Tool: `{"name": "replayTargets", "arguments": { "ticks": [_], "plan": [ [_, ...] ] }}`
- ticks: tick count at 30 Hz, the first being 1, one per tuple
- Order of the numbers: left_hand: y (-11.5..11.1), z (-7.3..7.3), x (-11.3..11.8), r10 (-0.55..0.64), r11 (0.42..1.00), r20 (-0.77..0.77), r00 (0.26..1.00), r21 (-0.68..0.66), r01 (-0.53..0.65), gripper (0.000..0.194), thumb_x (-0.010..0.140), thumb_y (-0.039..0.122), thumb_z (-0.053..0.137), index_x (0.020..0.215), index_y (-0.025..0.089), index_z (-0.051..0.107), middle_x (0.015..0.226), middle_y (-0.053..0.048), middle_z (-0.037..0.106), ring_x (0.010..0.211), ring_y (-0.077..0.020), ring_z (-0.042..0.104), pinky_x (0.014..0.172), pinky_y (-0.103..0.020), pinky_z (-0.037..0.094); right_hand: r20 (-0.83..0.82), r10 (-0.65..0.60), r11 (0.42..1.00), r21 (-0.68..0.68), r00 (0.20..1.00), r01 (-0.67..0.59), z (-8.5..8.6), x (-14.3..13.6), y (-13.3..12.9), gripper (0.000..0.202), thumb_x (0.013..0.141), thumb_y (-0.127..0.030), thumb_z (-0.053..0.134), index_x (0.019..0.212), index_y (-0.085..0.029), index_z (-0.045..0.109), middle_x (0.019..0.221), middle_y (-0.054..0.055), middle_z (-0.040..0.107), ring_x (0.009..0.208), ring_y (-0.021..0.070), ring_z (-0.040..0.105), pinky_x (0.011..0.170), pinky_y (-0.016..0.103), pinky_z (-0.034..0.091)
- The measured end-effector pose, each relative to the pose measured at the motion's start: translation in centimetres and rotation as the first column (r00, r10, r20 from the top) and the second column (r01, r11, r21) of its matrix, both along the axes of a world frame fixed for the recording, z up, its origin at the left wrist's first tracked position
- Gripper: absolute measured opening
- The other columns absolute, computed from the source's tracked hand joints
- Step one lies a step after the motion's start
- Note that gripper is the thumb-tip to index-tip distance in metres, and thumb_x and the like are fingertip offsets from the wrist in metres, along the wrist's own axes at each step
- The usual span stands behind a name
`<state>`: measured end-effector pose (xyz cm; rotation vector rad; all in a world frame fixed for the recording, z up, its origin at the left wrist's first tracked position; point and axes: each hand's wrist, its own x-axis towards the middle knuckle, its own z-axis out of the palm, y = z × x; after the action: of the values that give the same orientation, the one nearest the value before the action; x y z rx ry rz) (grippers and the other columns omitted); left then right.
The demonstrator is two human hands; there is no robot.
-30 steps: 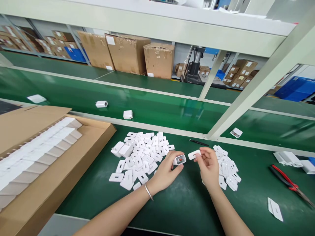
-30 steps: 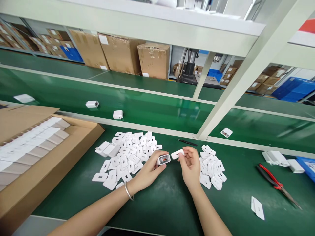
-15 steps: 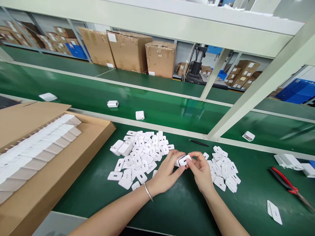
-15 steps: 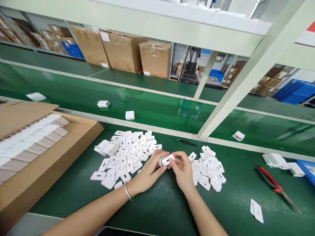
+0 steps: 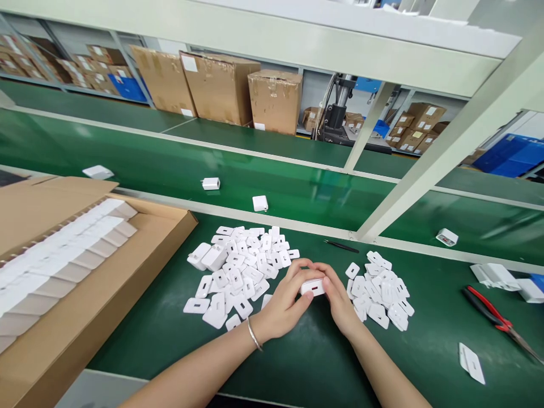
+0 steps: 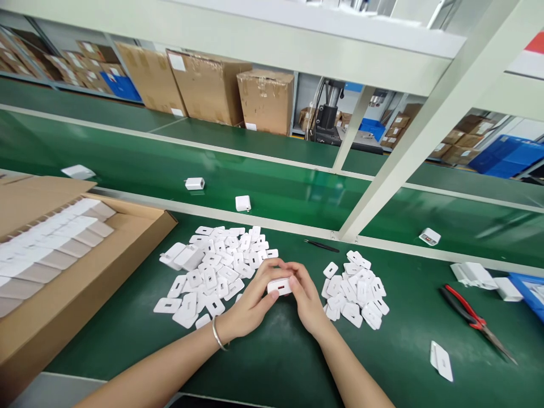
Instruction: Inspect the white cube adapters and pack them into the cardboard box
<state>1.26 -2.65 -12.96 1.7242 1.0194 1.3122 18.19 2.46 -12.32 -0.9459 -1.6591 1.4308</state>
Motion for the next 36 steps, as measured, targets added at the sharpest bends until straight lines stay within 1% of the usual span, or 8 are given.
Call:
{"name": "replayTargets", "arguments": {
  "ticks": [6, 11, 14, 18, 22, 26, 31, 36],
  "plan": [
    [0.2, -0.1, -0.3, 0.033, 0.987, -0.042, 0.999, -0.153, -0.039, 0.043, 0.109, 0.05, 0.035, 0.142, 0.031, 0.054, 0.135, -0.011, 0.042, 0.128, -0.0269, 0.05, 0.115, -0.048, 0.044, 0.12, -0.006, 0.997, 0.073, 0.993, -0.003, 0.1, 0.0, -0.2, 0.04, 0.103, -0.061, 0.047, 0.116, -0.028, 0.065, 0.109, 0.004, 0.07, 0.097, 0.0226, 0.066, 0.085, 0.034, 0.053],
    [0.5, -0.2, -0.6, 0.038, 0.974, -0.132, 0.991, -0.217, -0.066, 0.047, 0.111, 0.047, 0.03, 0.151, 0.031, 0.048, 0.142, -0.01, 0.055, 0.133, -0.0264, 0.052, 0.118, -0.048, 0.042, 0.257, -0.057, 0.989, 0.147, 0.965, 0.02, -0.3, 0.3, -0.1, 0.04, 0.106, -0.06, 0.041, 0.114, -0.027, 0.063, 0.095, 0.002, 0.067, 0.077, 0.0202, 0.061, 0.071, 0.033, 0.05],
    [0.6, -0.5, -0.7, 0.033, 0.975, -0.124, 0.992, -0.216, -0.06, 0.048, 0.112, 0.045, 0.027, 0.152, 0.029, 0.048, 0.152, -0.007, 0.056, 0.141, -0.0255, 0.049, 0.123, -0.047, 0.037, 0.287, -0.055, 0.986, 0.165, 0.956, 0.008, -0.5, 0.5, -0.2, 0.038, 0.107, -0.057, 0.039, 0.116, -0.027, 0.06, 0.088, 0.0, 0.065, 0.073, 0.019, 0.059, 0.068, 0.032, 0.048],
    [0.8, -0.4, -0.8, 0.026, 0.988, -0.087, 0.996, -0.148, -0.038, 0.044, 0.112, 0.041, 0.031, 0.146, 0.028, 0.056, 0.146, -0.006, 0.061, 0.135, -0.0246, 0.054, 0.118, -0.044, 0.04, 0.22, 0.002, 0.995, 0.094, 0.975, -0.024, -0.5, 0.5, -0.5, 0.037, 0.107, -0.058, 0.039, 0.119, -0.028, 0.056, 0.084, 0.0, 0.065, 0.07, 0.0187, 0.06, 0.066, 0.032, 0.049],
    [0.9, 0.0, -0.7, 0.062, 0.993, -0.099, 0.993, -0.097, -0.072, 0.042, 0.111, 0.044, 0.035, 0.137, 0.029, 0.065, 0.122, -0.008, 0.069, 0.111, -0.0251, 0.062, 0.1, -0.041, 0.049, 0.131, 0.042, 0.999, 0.014, 0.99, -0.044, -0.5, 0.3, -0.7, 0.039, 0.106, -0.06, 0.039, 0.122, -0.028, 0.054, 0.078, -0.001, 0.063, 0.07, 0.0196, 0.06, 0.068, 0.033, 0.051],
    [0.8, 0.1, -0.6, 0.095, 0.993, -0.105, 0.99, -0.054, -0.102, 0.042, 0.11, 0.046, 0.038, 0.125, 0.026, 0.071, 0.101, -0.008, 0.066, 0.094, -0.0232, 0.06, 0.087, -0.037, 0.049, 0.111, 0.023, 0.999, 0.022, 0.994, -0.026, -0.9, 0.3, -0.6, 0.04, 0.105, -0.061, 0.043, 0.12, -0.027, 0.057, 0.081, 0.0, 0.063, 0.068, 0.0184, 0.06, 0.067, 0.033, 0.052],
    [0.8, 0.0, -0.2, 0.102, 0.993, -0.096, 0.99, -0.046, -0.107, 0.039, 0.109, 0.044, 0.039, 0.121, 0.026, 0.072, 0.1, -0.007, 0.065, 0.093, -0.0228, 0.059, 0.086, -0.037, 0.048, 0.062, -0.017, 0.999, 0.039, 0.998, 0.015, -1.2, 0.0, -0.6, 0.041, 0.1, -0.063, 0.051, 0.115, -0.026, 0.06, 0.084, 0.001, 0.066, 0.063, 0.0165, 0.058, 0.06, 0.031, 0.05],
    [0.7, -0.2, -0.1, 0.1, 0.991, -0.066, 0.993, -0.082, -0.105, 0.038, 0.11, 0.043, 0.037, 0.125, 0.024, 0.066, 0.111, -0.008, 0.066, 0.104, -0.0238, 0.061, 0.094, -0.039, 0.048, 0.025, -0.046, 0.999, -0.005, 0.999, 0.046, -1.1, -0.4, -0.5, 0.04, 0.098, -0.062, 0.056, 0.113, -0.025, 0.06, 0.078, -0.001, 0.066, 0.059, 0.0159, 0.058, 0.058, 0.03, 0.051]
  ]
}}
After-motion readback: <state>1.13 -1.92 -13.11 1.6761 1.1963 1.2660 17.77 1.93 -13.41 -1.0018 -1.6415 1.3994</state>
